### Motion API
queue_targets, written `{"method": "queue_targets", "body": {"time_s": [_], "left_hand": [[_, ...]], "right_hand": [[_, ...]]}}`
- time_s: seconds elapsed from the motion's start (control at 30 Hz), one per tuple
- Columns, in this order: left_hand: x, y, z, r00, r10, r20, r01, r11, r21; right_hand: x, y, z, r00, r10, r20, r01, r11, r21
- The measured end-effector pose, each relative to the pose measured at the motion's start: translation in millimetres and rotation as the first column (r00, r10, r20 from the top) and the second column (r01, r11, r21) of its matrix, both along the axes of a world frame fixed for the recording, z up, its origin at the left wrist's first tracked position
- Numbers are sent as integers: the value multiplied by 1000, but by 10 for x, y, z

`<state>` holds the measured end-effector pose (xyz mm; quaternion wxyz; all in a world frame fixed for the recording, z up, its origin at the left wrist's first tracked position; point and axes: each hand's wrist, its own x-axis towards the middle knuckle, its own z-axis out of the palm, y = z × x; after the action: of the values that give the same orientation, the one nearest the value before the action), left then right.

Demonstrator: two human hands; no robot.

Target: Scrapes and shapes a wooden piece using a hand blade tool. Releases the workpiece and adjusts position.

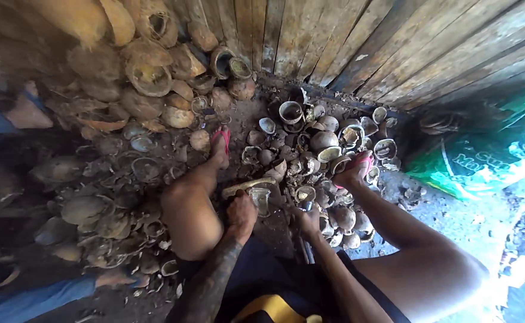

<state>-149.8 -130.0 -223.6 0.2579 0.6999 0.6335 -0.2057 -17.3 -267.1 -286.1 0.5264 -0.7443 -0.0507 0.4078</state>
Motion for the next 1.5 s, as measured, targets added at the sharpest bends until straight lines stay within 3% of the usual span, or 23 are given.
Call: {"method": "queue_targets", "body": {"time_s": [0.07, 0.13, 0.2, 0.27, 0.33, 0.47, 0.53, 0.6, 0.73, 0.83, 0.9, 1.0, 1.1, 1.2, 1.33, 1.43, 1.5], "left_hand": [[-15, -17, -13, 1000, -7, -2, 7, 1000, 19], [-32, -31, -42, 1000, -21, 1, 21, 999, 36], [-49, -54, -51, 999, -36, 8, 35, 998, 53], [-45, -50, -29, 1000, -31, 1, 31, 999, 39], [-15, -32, -34, 1000, -8, 2, 8, 999, 36], [-42, -27, -70, 1000, -5, 29, 5, 1000, 1], [-108, 14, -128, 998, -25, 66, 25, 1000, 1], [-193, 19, -168, 995, -20, 98, 20, 1000, 5], [-113, -44, -114, 998, 46, 53, -48, 998, 33], [-9, -101, -40, 999, -15, -31, 15, 1000, -11], [45, -96, 6, 995, -68, -74, 65, 997, -50], [81, -44, -40, 984, -156, -82, 149, 985, -84], [82, 2, -91, 985, -164, -60, 157, 982, -107], [94, -26, -86, 981, -177, -81, 168, 980, -110], [20, -82, -117, 986, -163, -45, 162, 986, -38], [-53, -90, -88, 994, -109, 15, 110, 994, -24], [-120, -98, -64, 997, -18, 70, 23, 997, -73]], "right_hand": [[-34, -7, 89, 977, 105, 188, -116, 992, 47], [-156, -55, 173, 957, 122, 264, -144, 987, 65], [-397, -84, 306, 992, -57, 111, 50, 997, 66], [-599, -30, 471, 952, -287, -106, 286, 958, -22], [-523, 63, 387, 940, -325, -103, 322, 946, -42], [212, 50, -228, 993, 89, 82, -98, 988, 123], [386, 158, -208, 964, 197, 178, -227, 959, 171], [276, 112, 89, 950, 228, 213, -255, 961, 110], [-343, -115, 524, 997, -73, 3, 73, 997, -4], [-670, -82, 724, 916, -343, -210, 339, 939, -55], [-665, -19, 787, 885, -386, -262, 374, 922, -97], [-366, -18, 693, 928, -255, -270, 228, 965, -128], [109, 19, 526, 976, 1, -216, -30, 991, -132], [601, 252, 310, 928, 333, -168, -353, 929, -112], [568, 345, 459, 825, 548, 139, -539, 836, -102], [242, 31, 548, 911, 375, 172, -371, 927, -57], [-69, -150, 546, 996, 66, -56, -67, 997, -33]]}}
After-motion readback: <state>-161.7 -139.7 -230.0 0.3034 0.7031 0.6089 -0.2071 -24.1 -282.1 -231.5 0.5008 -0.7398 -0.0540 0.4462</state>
